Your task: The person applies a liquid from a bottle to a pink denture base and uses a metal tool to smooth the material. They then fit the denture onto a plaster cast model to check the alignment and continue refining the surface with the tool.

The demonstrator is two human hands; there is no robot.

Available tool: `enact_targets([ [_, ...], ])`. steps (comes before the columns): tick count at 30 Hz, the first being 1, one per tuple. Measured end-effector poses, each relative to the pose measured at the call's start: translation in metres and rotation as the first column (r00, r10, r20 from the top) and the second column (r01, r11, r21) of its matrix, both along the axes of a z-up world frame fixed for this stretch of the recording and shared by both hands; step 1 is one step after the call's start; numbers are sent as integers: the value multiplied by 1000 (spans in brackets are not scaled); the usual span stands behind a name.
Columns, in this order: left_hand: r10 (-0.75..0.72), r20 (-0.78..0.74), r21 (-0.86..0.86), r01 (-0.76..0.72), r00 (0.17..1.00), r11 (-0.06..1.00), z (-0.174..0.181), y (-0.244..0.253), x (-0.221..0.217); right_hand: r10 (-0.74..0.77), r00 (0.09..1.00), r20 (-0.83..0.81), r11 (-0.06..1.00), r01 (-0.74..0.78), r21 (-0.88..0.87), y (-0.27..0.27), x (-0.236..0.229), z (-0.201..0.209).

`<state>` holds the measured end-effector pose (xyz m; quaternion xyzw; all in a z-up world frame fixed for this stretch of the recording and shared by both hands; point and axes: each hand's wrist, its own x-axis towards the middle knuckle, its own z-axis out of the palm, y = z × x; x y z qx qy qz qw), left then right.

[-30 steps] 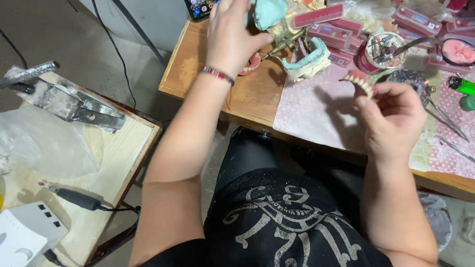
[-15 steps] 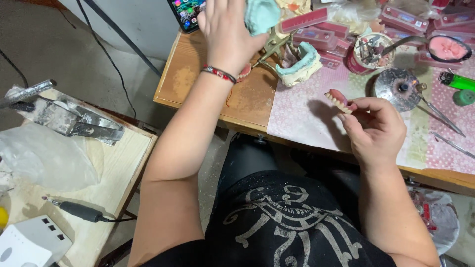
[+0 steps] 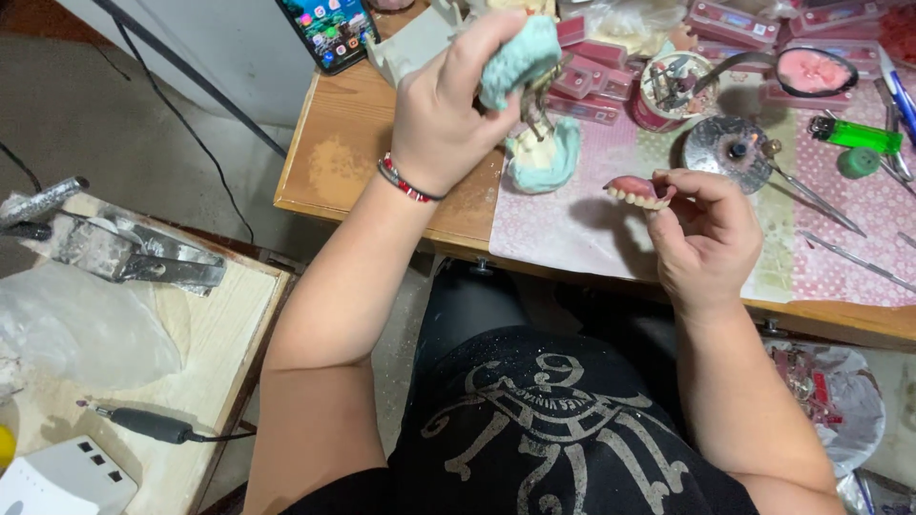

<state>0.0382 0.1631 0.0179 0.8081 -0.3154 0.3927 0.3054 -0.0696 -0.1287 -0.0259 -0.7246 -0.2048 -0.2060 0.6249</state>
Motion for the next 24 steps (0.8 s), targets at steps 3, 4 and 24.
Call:
enact_targets([
  [3, -154, 64, 72, 150, 986, 986, 9, -5, -12, -28, 996, 81, 999, 29, -16, -3, 0, 2],
  [4, -160, 63, 72, 155, 985, 985, 11, -8, -18, -33, 996, 80, 999, 35, -16, -5, 0, 8],
  [24, -432, -254, -134, 411, 865, 902, 14, -62, -40, -170, 863, 475, 851, 372, -371, 27, 9, 95],
])
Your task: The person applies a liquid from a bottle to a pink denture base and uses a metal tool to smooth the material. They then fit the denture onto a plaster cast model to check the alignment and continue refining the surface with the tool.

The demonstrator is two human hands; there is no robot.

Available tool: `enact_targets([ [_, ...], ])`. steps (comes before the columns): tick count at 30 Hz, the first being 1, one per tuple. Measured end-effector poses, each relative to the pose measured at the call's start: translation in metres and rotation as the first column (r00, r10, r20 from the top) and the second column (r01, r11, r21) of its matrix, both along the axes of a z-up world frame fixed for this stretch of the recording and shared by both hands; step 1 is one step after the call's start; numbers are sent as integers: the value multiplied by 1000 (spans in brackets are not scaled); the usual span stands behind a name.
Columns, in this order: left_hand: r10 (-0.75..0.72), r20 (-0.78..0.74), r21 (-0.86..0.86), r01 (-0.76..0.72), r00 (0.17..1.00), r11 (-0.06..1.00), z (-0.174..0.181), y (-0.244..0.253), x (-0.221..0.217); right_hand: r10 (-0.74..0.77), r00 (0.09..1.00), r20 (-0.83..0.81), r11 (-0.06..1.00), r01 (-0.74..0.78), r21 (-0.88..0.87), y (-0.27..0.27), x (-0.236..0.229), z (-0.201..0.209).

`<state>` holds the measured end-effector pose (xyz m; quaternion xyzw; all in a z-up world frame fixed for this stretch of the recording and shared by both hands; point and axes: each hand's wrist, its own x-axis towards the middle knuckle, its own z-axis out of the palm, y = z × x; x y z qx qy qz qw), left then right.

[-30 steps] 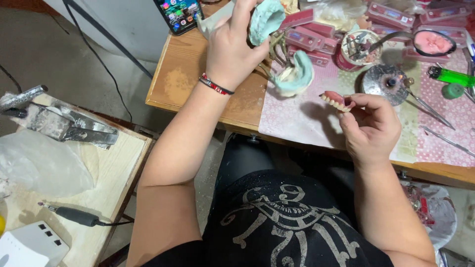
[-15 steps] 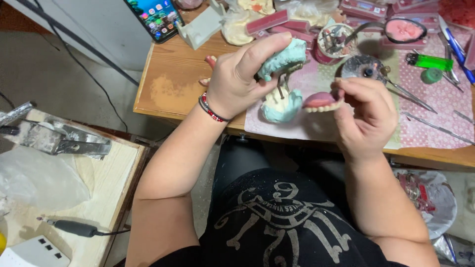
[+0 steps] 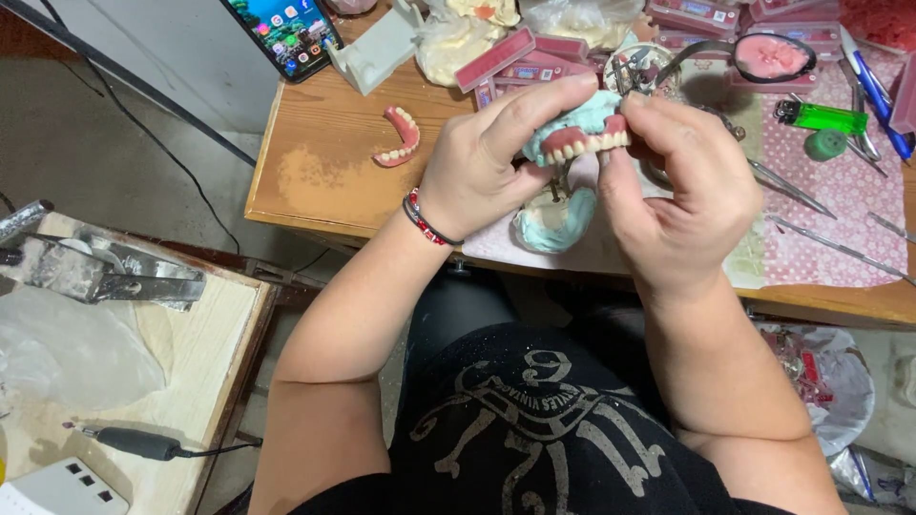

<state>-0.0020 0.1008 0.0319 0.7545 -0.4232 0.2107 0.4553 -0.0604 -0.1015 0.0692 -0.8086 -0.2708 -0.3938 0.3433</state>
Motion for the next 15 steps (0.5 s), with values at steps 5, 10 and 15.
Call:
enact_targets([
  [5, 7, -31, 31, -6, 999, 999, 1, -2, -3, -19, 1000, 4, 1000, 19, 10, -1, 3, -5],
  [10, 28, -80, 63, -23, 996, 998, 5, -1, -6, -11, 1000, -4, 1000, 11, -10, -5, 6, -13],
  [15, -84, -268, 59, 104, 960, 993, 16, 6, -8, 42, 999, -26, 999, -42, 11, -5, 2, -8],
])
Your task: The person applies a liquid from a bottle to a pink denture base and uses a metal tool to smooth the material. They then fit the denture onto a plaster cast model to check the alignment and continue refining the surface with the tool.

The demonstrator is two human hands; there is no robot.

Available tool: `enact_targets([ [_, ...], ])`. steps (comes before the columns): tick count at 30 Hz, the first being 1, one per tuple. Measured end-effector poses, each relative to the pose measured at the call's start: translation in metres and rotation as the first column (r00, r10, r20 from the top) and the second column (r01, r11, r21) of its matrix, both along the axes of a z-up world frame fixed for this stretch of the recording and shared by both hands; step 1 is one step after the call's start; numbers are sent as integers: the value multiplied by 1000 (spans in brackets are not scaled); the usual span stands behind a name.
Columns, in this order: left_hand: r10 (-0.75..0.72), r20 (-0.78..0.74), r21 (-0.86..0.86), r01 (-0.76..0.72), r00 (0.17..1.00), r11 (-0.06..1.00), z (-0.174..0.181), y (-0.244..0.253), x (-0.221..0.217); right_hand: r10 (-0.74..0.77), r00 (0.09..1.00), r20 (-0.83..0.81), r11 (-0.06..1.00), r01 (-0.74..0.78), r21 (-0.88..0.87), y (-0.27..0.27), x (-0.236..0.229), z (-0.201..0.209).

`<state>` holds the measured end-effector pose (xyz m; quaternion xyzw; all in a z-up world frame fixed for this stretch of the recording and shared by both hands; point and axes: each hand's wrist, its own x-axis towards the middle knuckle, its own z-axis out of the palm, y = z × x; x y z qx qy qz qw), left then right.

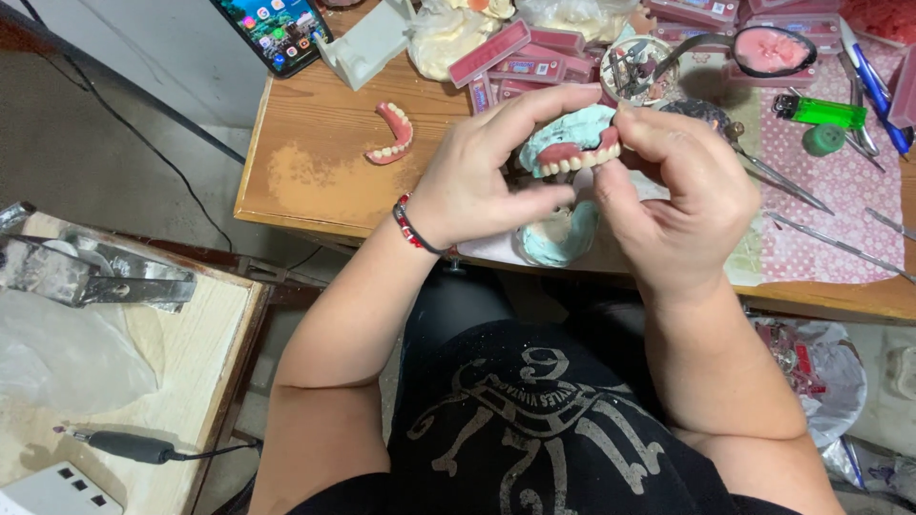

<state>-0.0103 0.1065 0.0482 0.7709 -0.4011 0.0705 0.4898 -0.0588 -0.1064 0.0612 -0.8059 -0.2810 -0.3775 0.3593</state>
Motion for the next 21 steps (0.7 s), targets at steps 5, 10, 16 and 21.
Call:
enact_targets([
  [5, -100, 8, -97, 100, 995, 990, -9, -7, 3, 13, 999, -38, 1000, -12, 8, -1, -3, -1],
  [10, -132, 40, -132, 136, 990, 982, -14, -14, 3, 99, 964, -246, 992, -77, 99, -16, -3, 1],
  [16, -127, 63, -145, 135, 990, 980, -16, -18, 1, 233, 873, -428, 970, -176, 169, -36, 9, -2],
  [21, -127, 101, -160, 142, 987, 977, -19, -21, 2, 337, 802, -493, 929, -200, 311, -40, 17, -4],
])
